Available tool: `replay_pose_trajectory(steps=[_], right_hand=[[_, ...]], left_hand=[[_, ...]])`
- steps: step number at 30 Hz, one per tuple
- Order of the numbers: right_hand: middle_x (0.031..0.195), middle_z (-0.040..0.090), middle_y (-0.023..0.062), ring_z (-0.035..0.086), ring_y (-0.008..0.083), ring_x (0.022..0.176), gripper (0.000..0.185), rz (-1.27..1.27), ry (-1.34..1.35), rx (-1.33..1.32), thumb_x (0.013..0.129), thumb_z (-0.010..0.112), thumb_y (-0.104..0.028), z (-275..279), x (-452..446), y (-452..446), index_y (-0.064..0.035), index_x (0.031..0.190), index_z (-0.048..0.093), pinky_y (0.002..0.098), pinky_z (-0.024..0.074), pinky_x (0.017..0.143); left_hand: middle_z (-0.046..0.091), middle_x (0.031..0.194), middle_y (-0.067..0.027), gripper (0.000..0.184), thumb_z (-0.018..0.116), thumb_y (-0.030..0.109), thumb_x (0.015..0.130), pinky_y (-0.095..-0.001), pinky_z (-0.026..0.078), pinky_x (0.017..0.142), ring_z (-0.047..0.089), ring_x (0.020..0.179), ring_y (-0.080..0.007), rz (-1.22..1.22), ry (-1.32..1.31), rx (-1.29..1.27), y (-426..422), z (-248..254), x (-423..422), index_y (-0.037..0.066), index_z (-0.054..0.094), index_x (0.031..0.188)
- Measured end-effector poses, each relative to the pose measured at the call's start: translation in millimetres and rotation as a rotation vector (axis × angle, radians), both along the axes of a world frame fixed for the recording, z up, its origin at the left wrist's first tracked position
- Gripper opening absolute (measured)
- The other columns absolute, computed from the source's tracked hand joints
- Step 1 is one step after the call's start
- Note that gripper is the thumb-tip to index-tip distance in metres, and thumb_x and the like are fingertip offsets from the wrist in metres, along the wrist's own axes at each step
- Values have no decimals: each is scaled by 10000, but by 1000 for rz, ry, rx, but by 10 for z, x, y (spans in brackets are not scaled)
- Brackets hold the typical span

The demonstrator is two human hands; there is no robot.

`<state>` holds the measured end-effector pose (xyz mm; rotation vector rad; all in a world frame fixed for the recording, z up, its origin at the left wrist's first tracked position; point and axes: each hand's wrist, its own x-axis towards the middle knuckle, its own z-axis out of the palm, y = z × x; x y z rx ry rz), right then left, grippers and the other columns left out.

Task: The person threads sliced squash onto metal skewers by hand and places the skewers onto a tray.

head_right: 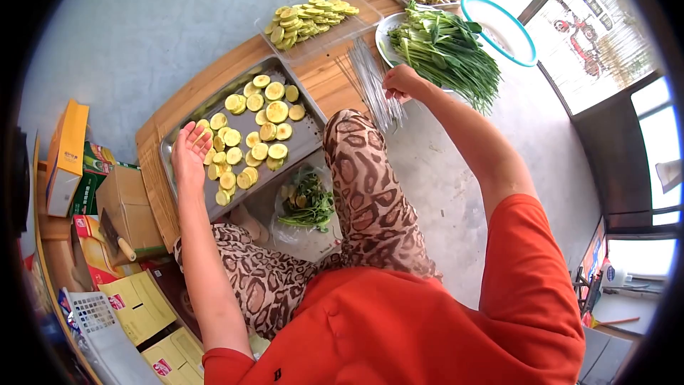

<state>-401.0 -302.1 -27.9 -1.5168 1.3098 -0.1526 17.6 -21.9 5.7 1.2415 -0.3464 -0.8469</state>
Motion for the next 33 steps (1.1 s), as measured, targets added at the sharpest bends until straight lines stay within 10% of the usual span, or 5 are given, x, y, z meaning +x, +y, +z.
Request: replay_pose_trajectory(steps=[18, 33], right_hand=[[644, 671, 78, 646, 176, 503, 165, -66, 311, -243, 823, 499, -85, -285, 373, 46, -12, 767, 636, 282, 544, 563], [632, 573, 33, 429, 54, 397, 156, 160, -208, -440, 882, 517, -140, 1061, 572, 666, 3, 915, 568, 203, 330, 378]], left_hand=[[602, 1020, -114, 353, 416, 300, 954, -309, 480, 723, 606, 825, -196, -1, -104, 101, 108, -131, 63, 23, 539, 1136], [627, 975, -103, 330, 427, 283, 953, -288, 497, 668, 628, 784, -188, 21, -96, 69, 203, -60, 75, 29, 557, 1119]])
